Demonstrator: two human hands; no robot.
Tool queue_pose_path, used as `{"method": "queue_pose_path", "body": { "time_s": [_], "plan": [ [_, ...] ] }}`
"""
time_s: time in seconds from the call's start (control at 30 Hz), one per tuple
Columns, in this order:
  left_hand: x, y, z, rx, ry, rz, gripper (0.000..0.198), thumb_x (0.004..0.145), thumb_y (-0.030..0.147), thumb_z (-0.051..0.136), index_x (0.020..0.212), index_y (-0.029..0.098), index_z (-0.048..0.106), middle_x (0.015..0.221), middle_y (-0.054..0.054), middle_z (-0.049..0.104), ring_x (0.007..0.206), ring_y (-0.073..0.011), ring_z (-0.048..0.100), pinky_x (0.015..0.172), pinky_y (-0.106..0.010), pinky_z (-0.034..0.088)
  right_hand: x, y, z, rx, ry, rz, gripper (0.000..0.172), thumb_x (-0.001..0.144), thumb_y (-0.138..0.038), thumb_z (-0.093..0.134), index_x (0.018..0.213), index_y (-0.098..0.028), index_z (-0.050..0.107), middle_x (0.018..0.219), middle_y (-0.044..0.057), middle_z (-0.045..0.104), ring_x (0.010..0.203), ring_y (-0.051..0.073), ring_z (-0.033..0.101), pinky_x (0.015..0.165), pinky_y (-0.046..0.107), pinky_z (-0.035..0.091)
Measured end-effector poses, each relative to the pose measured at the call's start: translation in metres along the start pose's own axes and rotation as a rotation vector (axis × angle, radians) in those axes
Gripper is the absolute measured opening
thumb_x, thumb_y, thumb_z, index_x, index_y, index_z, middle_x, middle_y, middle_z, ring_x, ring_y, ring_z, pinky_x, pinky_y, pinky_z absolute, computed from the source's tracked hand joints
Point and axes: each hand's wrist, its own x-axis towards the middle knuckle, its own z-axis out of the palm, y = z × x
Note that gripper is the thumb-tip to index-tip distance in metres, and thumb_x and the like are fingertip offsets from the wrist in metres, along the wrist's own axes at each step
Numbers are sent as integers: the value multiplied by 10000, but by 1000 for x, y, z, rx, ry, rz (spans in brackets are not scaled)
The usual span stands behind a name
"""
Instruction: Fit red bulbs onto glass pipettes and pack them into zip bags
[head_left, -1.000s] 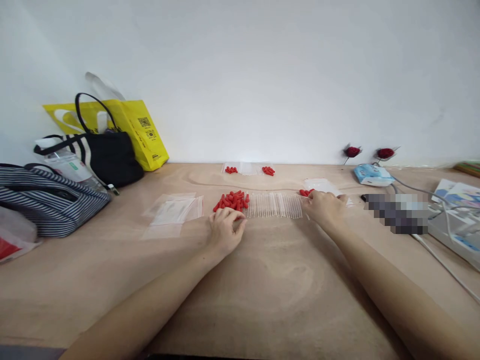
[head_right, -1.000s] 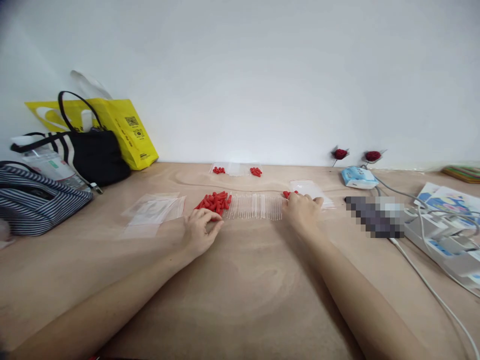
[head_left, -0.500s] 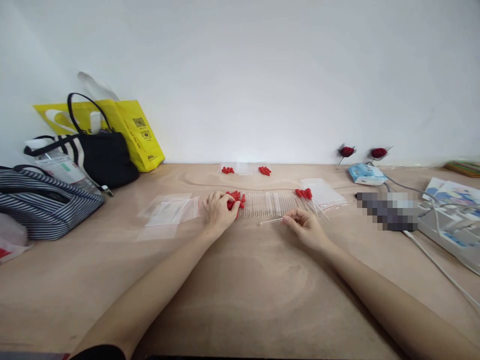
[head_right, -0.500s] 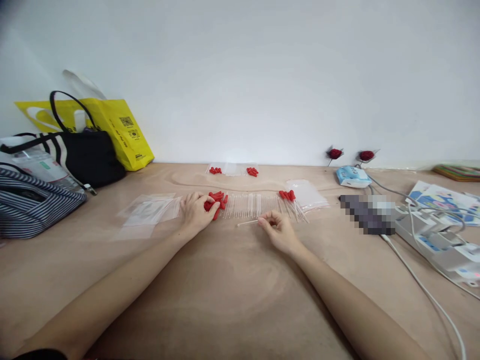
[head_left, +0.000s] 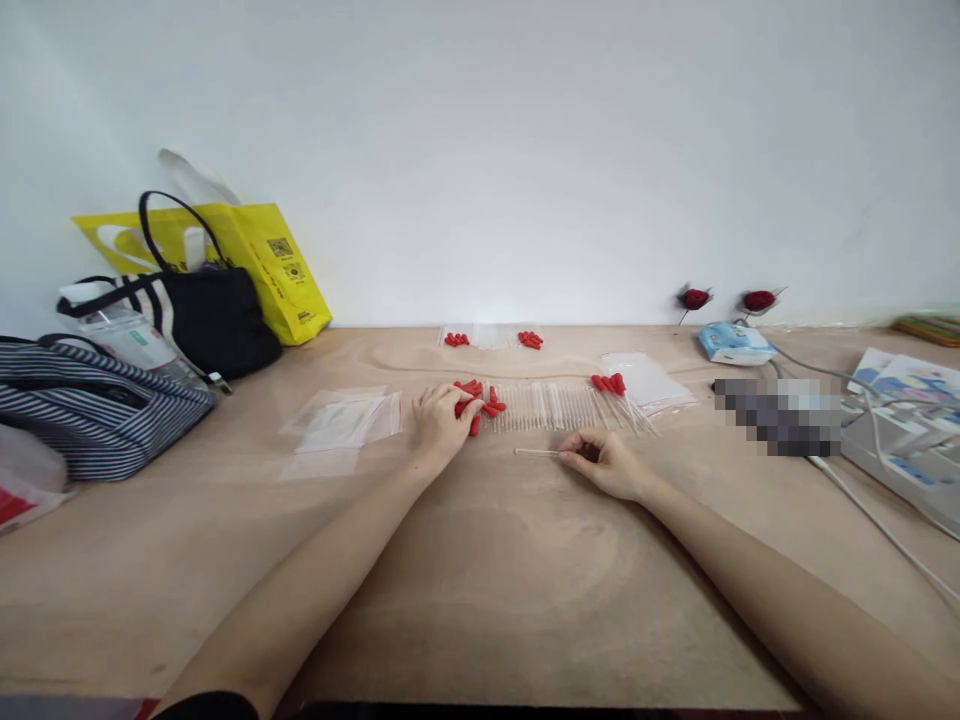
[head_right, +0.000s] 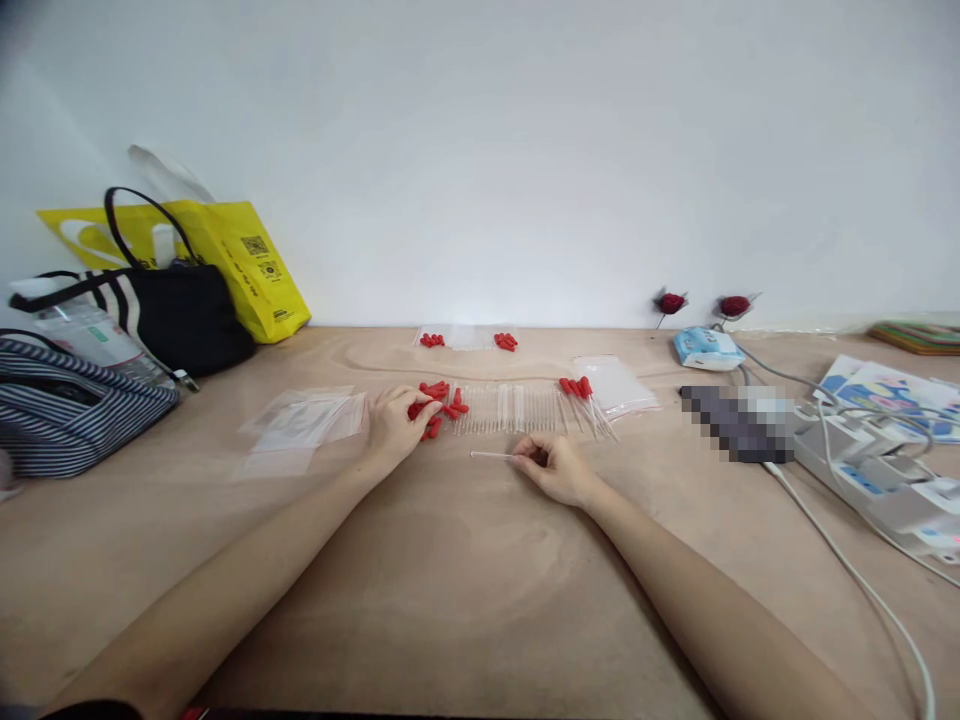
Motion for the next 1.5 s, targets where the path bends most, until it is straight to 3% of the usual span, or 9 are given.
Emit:
{"method": "queue_pose_path", "body": {
  "time_s": [0.23, 0.3, 0.43, 0.57, 0.67, 0.97, 1.13, 1.3, 1.5],
  "plan": [
    [-6, 3, -11, -160, 23, 81, 135, 828, 258, 471, 767, 180, 564, 780, -29, 614, 767, -165, 555, 731, -289, 408, 0, -4, -3, -277, -67, -214, 257, 777, -213, 471, 956, -177, 651, 767, 44, 622, 759, 158, 543, 705, 288, 425],
    [-14, 6, -14, -182, -50, 160, 150, 851, 278, 437, 812, 182, 545, 785, -26, 613, 737, -155, 561, 705, -275, 417, 0, -3, -2, -312, -62, -235, 264, 773, -198, 472, 962, -181, 654, 779, 49, 620, 768, 162, 541, 716, 295, 422],
    [-35, 11, -14, -203, -314, 376, 155, 841, 308, 473, 810, 178, 549, 778, -26, 611, 721, -150, 563, 685, -261, 426, 0, 1, 1, -294, -23, -230, 230, 761, -194, 498, 916, -193, 667, 757, 39, 620, 744, 156, 545, 702, 286, 420],
    [-47, 10, -12, -262, -398, 310, 134, 760, 295, 594, 816, 173, 587, 807, -28, 604, 779, -160, 560, 721, -272, 445, 1, 3, 4, -227, 18, -183, 190, 752, -284, 562, 878, -197, 673, 763, 38, 617, 715, 147, 550, 673, 279, 425],
    [-47, 8, -11, -323, -414, 259, 187, 729, 269, 625, 888, 171, 623, 871, -41, 591, 796, -154, 568, 727, -272, 461, 3, 2, 10, -185, 60, -122, 269, 707, -376, 626, 902, -197, 672, 791, 48, 614, 700, 149, 544, 649, 283, 430],
    [-47, 12, -9, -315, -299, 346, 130, 819, 230, 503, 817, 184, 624, 819, -30, 621, 802, -159, 554, 753, -307, 429, 9, -6, 31, -306, 211, -141, 103, 768, -231, 560, 708, -202, 639, 795, 45, 608, 796, 185, 520, 713, 327, 365],
    [-46, 15, -10, -263, -263, 363, 117, 852, 231, 458, 837, 191, 568, 810, 7, 653, 796, -145, 573, 884, -369, 333, 4, -13, 31, -419, 276, -151, 113, 815, -215, 493, 760, -194, 590, 767, 24, 638, 792, 186, 515, 753, 362, 281],
    [-47, 14, -5, -258, -222, 374, 130, 851, 277, 478, 910, 208, 570, 861, 16, 674, 817, -141, 591, 928, -384, 278, -2, -18, 32, -424, 332, -275, 205, 844, -227, 456, 999, -205, 589, 791, 31, 650, 798, 170, 517, 790, 360, 258],
    [-47, 14, -4, -272, -195, 373, 142, 857, 275, 463, 901, 219, 586, 855, 18, 681, 821, -137, 598, 944, -386, 263, -6, -24, 34, -437, 336, -355, 185, 844, -232, 468, 934, -237, 630, 733, 0, 645, 756, 146, 508, 803, 355, 241]
  ]
}}
